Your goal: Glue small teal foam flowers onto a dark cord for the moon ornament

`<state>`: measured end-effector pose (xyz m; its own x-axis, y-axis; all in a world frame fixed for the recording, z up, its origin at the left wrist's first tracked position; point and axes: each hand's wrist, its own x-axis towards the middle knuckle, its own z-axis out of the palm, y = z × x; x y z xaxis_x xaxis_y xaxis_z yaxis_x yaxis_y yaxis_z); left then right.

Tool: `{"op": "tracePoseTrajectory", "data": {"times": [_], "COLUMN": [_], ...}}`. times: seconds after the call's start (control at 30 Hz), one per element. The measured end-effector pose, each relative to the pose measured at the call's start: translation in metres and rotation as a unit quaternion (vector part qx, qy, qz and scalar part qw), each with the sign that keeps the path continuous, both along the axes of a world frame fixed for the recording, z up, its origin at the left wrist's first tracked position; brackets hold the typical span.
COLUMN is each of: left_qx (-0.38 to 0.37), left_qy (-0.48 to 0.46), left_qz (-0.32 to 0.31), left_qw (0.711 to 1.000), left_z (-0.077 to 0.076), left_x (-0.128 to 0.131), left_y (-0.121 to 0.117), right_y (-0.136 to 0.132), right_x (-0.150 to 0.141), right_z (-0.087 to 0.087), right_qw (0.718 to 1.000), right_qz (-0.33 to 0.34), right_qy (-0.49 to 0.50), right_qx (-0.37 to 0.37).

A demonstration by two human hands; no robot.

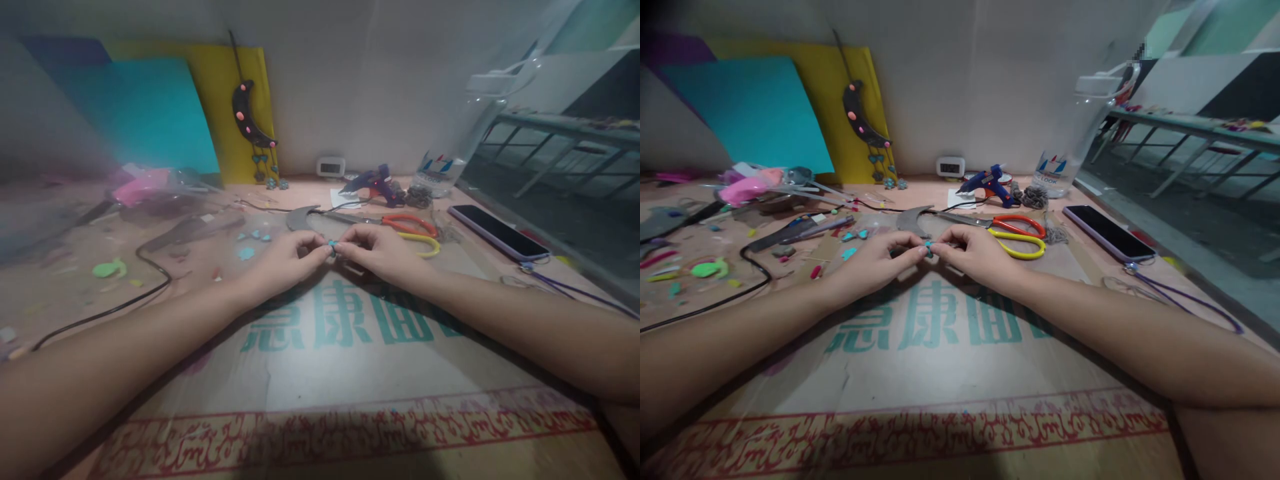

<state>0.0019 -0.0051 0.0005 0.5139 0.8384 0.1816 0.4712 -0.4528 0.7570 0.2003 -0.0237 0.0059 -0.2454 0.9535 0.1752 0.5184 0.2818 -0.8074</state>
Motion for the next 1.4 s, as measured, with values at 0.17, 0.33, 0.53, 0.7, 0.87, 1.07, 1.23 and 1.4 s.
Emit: {"op": "tracePoseTrajectory", "data": {"times": [0.17,0.33,0.53,0.7,0.87,1.07,1.23,1.4], "left_qx": [0.02,0.02,0.029,0.023,0.018,0.016,-0.014,-0.08], "left_qy": [0.007,0.01,0.016,0.018,0.017,0.022,0.002,-0.052], "left_qz": [-0.002,0.007,0.002,0.0,-0.01,-0.014,-0.005,0.034], "left_qw": [1.0,1.0,0.999,1.0,1.0,1.0,1.0,0.995], "left_z": [0.001,0.0,0.0,0.0,0.0,-0.001,-0.002,-0.003], "left_x": [0.0,0.001,0.001,0.001,0.0,0.0,0.0,0.0], "left_y": [-0.001,0.0,0.0,0.0,0.0,0.0,0.002,0.007], "right_y": [-0.002,-0.005,-0.006,-0.005,-0.003,-0.003,0.002,0.006], "right_x": [-0.001,-0.005,-0.006,-0.005,-0.003,-0.001,0.001,0.006], "right_z": [0.001,0.004,0.004,0.002,0.0,0.0,-0.004,0.0], "right_qw": [1.0,1.0,1.0,1.0,1.0,0.999,0.998,0.978], "right_qz": [-0.002,-0.008,0.003,0.01,0.011,0.012,0.012,-0.061], "right_qy": [-0.011,-0.01,-0.01,-0.007,-0.003,0.005,0.015,0.096], "right_qx": [0.004,-0.011,-0.009,-0.005,0.007,0.032,0.062,0.176]}}
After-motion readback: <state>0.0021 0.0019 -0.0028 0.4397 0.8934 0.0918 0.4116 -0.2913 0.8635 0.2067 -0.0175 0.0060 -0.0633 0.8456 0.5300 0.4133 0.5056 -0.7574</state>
